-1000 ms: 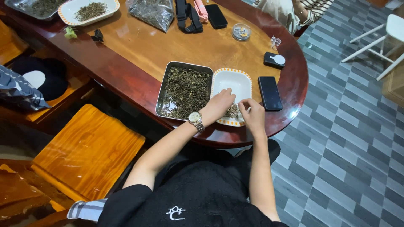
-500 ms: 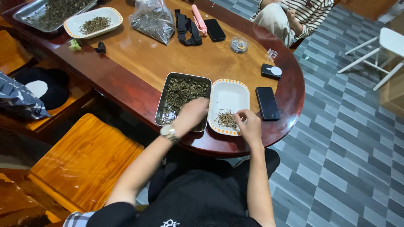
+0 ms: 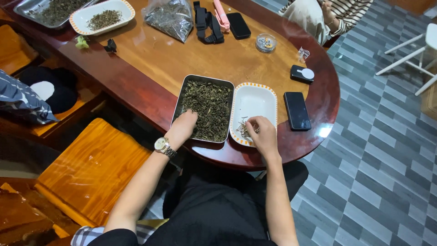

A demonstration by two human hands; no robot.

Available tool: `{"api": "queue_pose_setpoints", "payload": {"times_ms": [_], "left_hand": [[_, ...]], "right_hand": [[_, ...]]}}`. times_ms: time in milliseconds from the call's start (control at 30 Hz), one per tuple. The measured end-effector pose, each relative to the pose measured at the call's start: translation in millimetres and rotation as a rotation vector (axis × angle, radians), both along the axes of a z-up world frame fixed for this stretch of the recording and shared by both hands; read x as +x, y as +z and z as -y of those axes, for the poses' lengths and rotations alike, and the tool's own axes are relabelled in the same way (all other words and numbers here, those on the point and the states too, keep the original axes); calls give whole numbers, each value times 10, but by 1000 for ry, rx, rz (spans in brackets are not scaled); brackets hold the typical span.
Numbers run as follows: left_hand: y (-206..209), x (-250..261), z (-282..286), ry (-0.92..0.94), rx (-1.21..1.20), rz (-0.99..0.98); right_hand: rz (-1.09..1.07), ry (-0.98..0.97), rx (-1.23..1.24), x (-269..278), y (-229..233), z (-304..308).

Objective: Manually sorting dried tea leaves to remove stems and other unwanted materials.

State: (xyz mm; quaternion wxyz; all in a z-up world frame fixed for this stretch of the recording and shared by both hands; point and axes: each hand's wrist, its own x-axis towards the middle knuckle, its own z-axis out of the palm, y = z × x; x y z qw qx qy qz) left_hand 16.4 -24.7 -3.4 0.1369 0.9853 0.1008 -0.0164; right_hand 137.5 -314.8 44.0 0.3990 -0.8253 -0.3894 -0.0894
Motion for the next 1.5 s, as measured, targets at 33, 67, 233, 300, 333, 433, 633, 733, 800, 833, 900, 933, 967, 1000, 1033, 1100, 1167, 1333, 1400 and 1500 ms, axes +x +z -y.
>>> {"api": "queue_pose_setpoints", "payload": {"times_ms": [33, 67, 233, 300, 333, 433, 633, 733, 800, 833, 900, 933, 967, 1000, 1033, 1100, 1167, 1333, 1400, 1500], "left_hand": [[39, -11, -6, 1, 1, 2], [67, -29, -5, -8, -8, 17], [108, -61, 11, -14, -5, 50], [90, -59, 8, -36, 7, 78], [42, -49, -12, -37, 7, 78], [-55, -27, -47, -51, -18, 95], [82, -97, -27, -54, -87, 102], [218, -126, 14, -26, -105, 96], [285, -154, 36, -16, -101, 87], [402, -150, 31, -18, -94, 97], [571, -227, 80, -17, -125, 80], [620, -244, 102, -17, -125, 81], [669, -261, 122, -18, -95, 62], [727, -272, 134, -17, -65, 45], [607, -243, 105, -17, -64, 47], [363, -195, 44, 0, -26, -2], [267, -128, 28, 0, -44, -21], [-78, -23, -70, -37, -16, -34], [23, -41, -67, -42, -18, -19], [123, -83, -63, -65, 19, -5]], "right_hand": [[2, 1, 1, 4, 12, -2], [0, 2, 2, 0, 16, 4], [-13, -15, 11, 14, -13, 19], [3, -15, 20, 24, -18, 45], [3, -17, 20, 35, -34, 50], [-15, -23, 15, 43, -60, 74], [-35, -30, -11, 33, -103, 59], [-41, -46, -17, 41, -109, 59], [-56, -45, -38, 28, -97, 68], [-46, -46, -30, 64, -88, 44], [-57, -52, -34, 53, -123, 53], [-57, -52, -34, 44, -115, 56], [-58, -48, -37, 35, -108, 59], [-57, -43, -38, 36, -91, 52], [-54, -43, -37, 33, -82, 53], [-75, -46, -37, 21, -72, 46], [-78, -45, -40, 23, -86, 49], [-102, -57, -52, 18, -113, 59], [-94, -59, -38, 19, -93, 48], [-82, -58, -46, 50, -146, 50]]}}
